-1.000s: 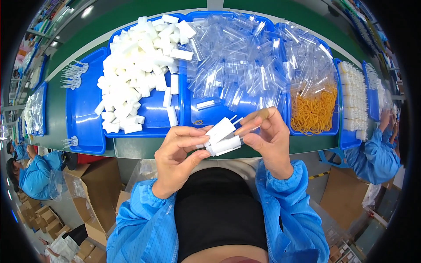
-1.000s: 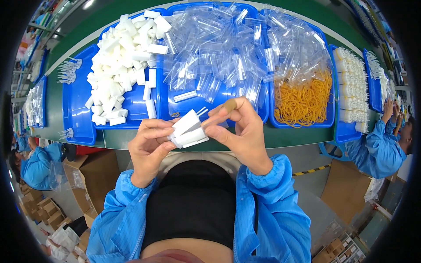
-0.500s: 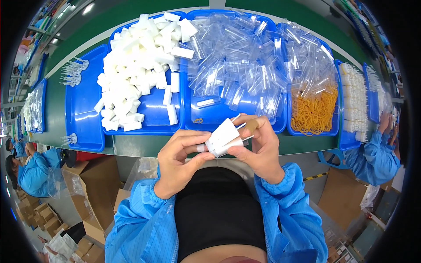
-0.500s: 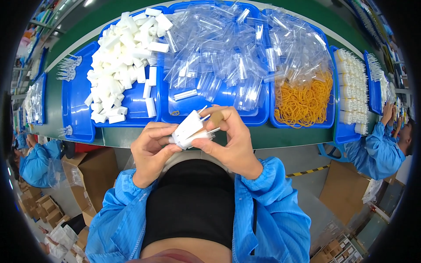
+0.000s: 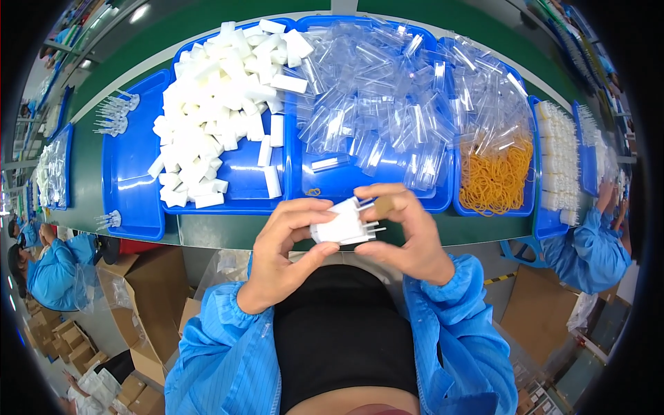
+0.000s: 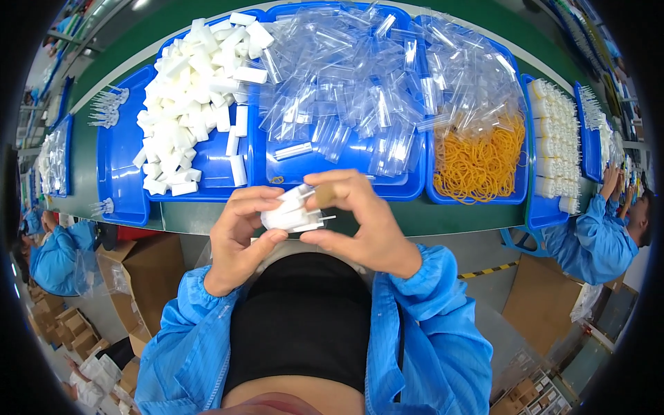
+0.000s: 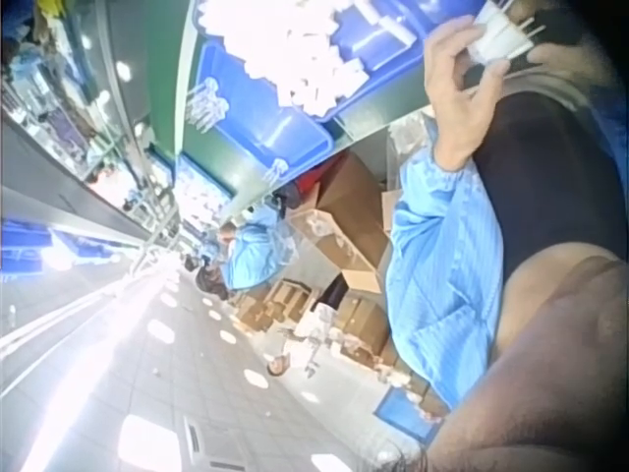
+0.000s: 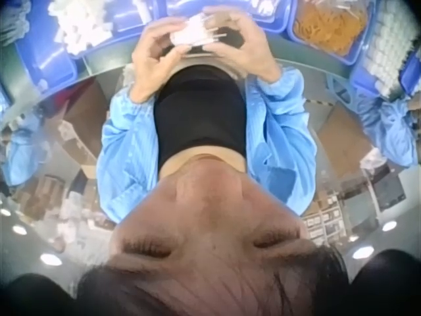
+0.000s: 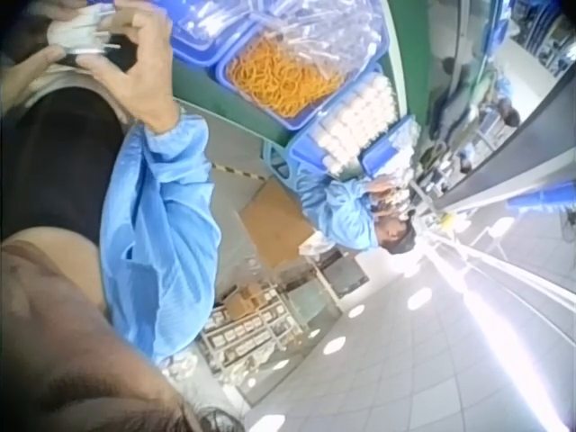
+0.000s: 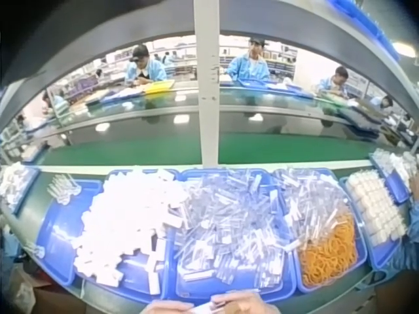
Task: The person assembles small white plastic components into a circular holder by hand, then secures them with a rubber band.
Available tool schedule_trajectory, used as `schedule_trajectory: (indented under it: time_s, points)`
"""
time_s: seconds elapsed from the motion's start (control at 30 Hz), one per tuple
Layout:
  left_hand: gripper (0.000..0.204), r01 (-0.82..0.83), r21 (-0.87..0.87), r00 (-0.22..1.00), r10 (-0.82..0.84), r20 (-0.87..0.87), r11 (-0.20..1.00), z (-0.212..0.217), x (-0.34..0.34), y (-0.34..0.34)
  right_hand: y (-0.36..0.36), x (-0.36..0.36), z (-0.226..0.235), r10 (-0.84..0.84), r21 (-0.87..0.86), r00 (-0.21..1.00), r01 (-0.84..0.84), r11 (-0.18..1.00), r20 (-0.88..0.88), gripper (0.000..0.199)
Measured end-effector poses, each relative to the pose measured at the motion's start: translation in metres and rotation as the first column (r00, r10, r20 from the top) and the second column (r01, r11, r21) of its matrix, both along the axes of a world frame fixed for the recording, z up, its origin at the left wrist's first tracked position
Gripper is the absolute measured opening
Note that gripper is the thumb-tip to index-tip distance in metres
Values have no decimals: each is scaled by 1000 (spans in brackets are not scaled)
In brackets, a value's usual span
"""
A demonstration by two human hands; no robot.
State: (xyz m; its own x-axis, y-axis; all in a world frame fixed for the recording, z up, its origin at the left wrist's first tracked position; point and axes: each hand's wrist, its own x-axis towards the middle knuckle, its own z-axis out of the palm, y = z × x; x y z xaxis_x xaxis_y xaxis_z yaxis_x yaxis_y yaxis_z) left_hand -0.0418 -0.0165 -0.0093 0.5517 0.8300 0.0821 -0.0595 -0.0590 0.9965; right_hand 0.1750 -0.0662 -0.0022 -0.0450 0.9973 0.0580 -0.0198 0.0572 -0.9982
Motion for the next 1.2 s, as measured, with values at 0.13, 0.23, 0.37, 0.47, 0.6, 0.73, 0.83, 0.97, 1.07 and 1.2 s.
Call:
schedule_trajectory:
  time_s: [0.13, 0.23, 0.37, 0.47, 0.6, 0.73, 0.83, 0.97, 1.07, 1.2]
  points:
    - [43, -112, -120, 993, 115, 17, 986, -1, -5, 1, 36, 35, 12, -121, 264, 877, -7, 964, 464, 30]
    - [46, -161, -221, 985, 170, 19, 962, 0, -3, 1, 51, 42, 15, -219, 339, 405, -255, 906, 888, 26]
    - [41, -268, -91, 963, 263, -66, 959, -6, -6, 2, 59, 39, 12, -232, 276, 152, -429, 860, 961, 21]
    - [39, -279, 185, 931, 313, -190, 942, -7, -8, 2, 63, 38, 12, -196, 211, 82, -473, 855, 977, 23]
    - [38, -205, 425, 900, 340, -272, 882, -4, -7, 6, 67, 36, 15, -147, 158, 62, -509, 846, 987, 23]
    - [38, -137, 522, 890, 336, -309, 842, -1, -8, 9, 65, 38, 14, -89, 122, 91, -481, 868, 992, 27]
    - [37, -79, 530, 898, 291, -330, 845, 1, -8, 10, 63, 36, 23, -89, 245, 381, -384, 890, 920, 28]
    - [36, -186, 76, 974, 194, -114, 980, 1, -3, 7, 47, 18, 16, -71, 45, 966, 62, 997, 249, 32]
    - [35, -159, -183, 985, 169, 39, 970, 1, -1, 8, 40, 9, 12, -214, -176, 957, 180, 968, -199, 38]
    - [34, -159, -235, 982, 178, 59, 959, 2, 4, 7, 36, 1, 13, -347, -321, 896, 254, 912, -277, 43]
